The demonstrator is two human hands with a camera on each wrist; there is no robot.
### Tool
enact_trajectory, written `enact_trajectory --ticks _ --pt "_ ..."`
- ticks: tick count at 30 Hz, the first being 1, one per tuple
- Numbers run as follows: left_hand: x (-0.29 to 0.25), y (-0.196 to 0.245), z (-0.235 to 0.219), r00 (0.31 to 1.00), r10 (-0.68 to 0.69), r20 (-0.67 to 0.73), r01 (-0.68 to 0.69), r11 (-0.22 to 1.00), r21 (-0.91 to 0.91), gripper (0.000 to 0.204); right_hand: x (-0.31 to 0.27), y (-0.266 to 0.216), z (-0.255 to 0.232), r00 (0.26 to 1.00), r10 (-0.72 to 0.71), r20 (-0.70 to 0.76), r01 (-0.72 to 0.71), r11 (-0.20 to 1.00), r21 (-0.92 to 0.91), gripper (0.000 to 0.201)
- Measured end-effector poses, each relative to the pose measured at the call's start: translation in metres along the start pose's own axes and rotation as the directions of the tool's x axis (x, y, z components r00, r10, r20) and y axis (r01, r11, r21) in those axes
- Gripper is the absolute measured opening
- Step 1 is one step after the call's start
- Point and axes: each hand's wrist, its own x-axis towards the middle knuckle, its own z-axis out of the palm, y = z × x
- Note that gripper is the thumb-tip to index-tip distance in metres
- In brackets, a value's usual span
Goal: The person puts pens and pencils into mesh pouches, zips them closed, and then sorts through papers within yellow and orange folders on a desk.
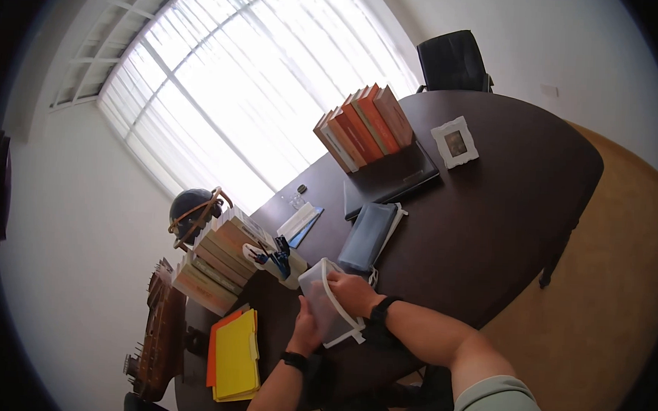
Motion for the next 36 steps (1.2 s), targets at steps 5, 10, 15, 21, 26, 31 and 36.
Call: enact_trajectory --ticks 5,10,15,21,26,31,36 --pt "-0.003 0.002 0.006 1.000 0.009 -0.016 -0.009 0.999 0.033 0.066 0.002 -0.004 -0.001 0.999 0.015 -0.037 -0.015 1.000 0.014 0.049" --pt "-0.002 0.001 0.006 1.000 0.001 0.012 -0.001 1.000 0.002 0.068 0.003 -0.003 0.004 0.998 0.045 -0.045 -0.043 0.999 0.028 0.065" --pt "-0.002 -0.002 0.001 0.999 0.000 -0.054 0.002 1.000 0.023 0.073 0.003 -0.005 0.004 0.996 0.092 0.011 -0.092 0.994 0.053 0.063" --pt "0.001 0.001 0.002 0.999 0.035 -0.017 -0.036 0.996 -0.083 0.066 0.005 -0.014 0.003 0.985 0.166 0.053 -0.169 0.985 0.045 0.057" --pt "-0.005 0.006 0.012 1.000 0.004 -0.029 -0.006 0.996 -0.094 0.062 0.008 -0.033 0.000 0.984 0.097 0.149 -0.097 0.995 -0.009 0.053" --pt "-0.011 0.015 0.036 0.999 0.033 -0.014 -0.034 0.997 -0.066 0.063 0.016 -0.036 0.001 0.981 0.007 0.194 -0.003 1.000 -0.022 0.049" --pt "-0.013 0.018 0.035 1.000 -0.013 -0.001 0.013 0.998 -0.069 0.063 0.015 -0.036 0.006 0.982 0.018 0.190 0.005 0.992 -0.124 0.061"
